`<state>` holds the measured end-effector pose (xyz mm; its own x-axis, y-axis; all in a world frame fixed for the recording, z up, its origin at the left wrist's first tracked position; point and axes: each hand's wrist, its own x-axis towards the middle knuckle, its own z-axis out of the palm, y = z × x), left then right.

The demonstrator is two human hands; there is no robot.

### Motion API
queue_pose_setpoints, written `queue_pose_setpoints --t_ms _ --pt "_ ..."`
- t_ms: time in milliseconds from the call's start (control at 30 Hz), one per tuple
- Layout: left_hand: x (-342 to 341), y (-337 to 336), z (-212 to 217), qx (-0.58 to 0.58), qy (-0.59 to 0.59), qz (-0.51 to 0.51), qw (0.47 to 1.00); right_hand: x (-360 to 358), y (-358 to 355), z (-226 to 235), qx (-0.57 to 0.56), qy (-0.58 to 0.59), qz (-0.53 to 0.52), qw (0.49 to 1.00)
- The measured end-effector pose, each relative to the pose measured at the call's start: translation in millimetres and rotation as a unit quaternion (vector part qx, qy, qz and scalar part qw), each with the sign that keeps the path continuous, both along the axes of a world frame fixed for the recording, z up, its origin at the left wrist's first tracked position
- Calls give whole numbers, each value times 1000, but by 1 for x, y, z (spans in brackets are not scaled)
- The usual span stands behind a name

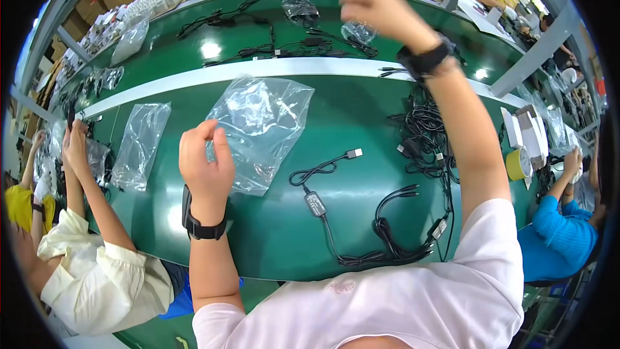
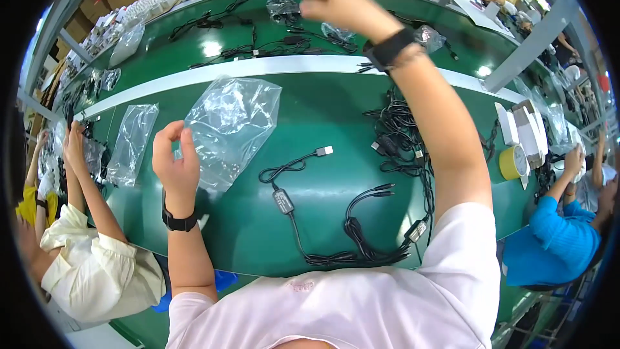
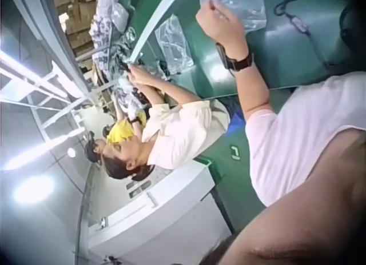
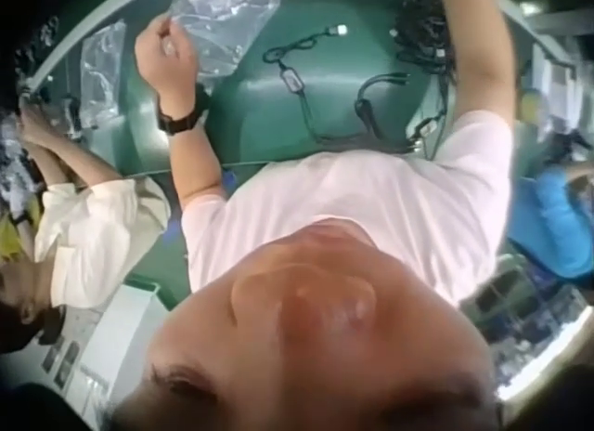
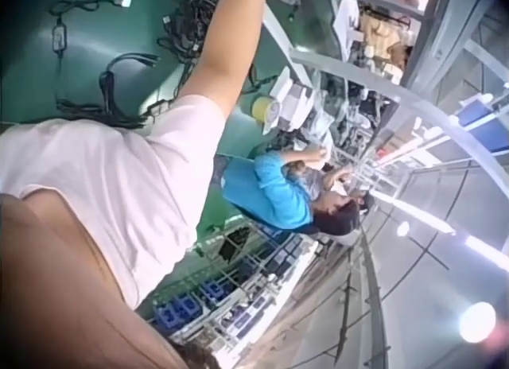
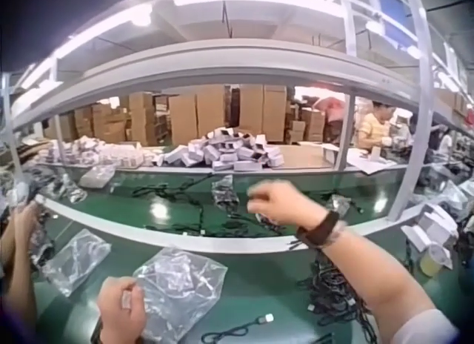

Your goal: The person packages power cables by hand, coiling each cable and sliding it into a plastic bag before setting it aside on the assembly line.

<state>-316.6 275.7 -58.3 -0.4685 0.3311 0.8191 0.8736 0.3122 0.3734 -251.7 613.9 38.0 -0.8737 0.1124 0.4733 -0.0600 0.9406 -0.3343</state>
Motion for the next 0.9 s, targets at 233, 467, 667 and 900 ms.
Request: queue_pose_setpoints --t_ms 233,467,667,900 --pt "-5 -5 5 10 77 -2 997 -50 57 -126 66 -233 -105 965" --pt "-7 -2 10 35 56 -16 998 -20 67 8 48 100 -121 986" --pt "5 2 12 19 -36 -35 999 33 28 102 -144 302 -127 934" --pt "45 35 68 27 85 -34 995 97 -60 96 -88 146 -19 985"
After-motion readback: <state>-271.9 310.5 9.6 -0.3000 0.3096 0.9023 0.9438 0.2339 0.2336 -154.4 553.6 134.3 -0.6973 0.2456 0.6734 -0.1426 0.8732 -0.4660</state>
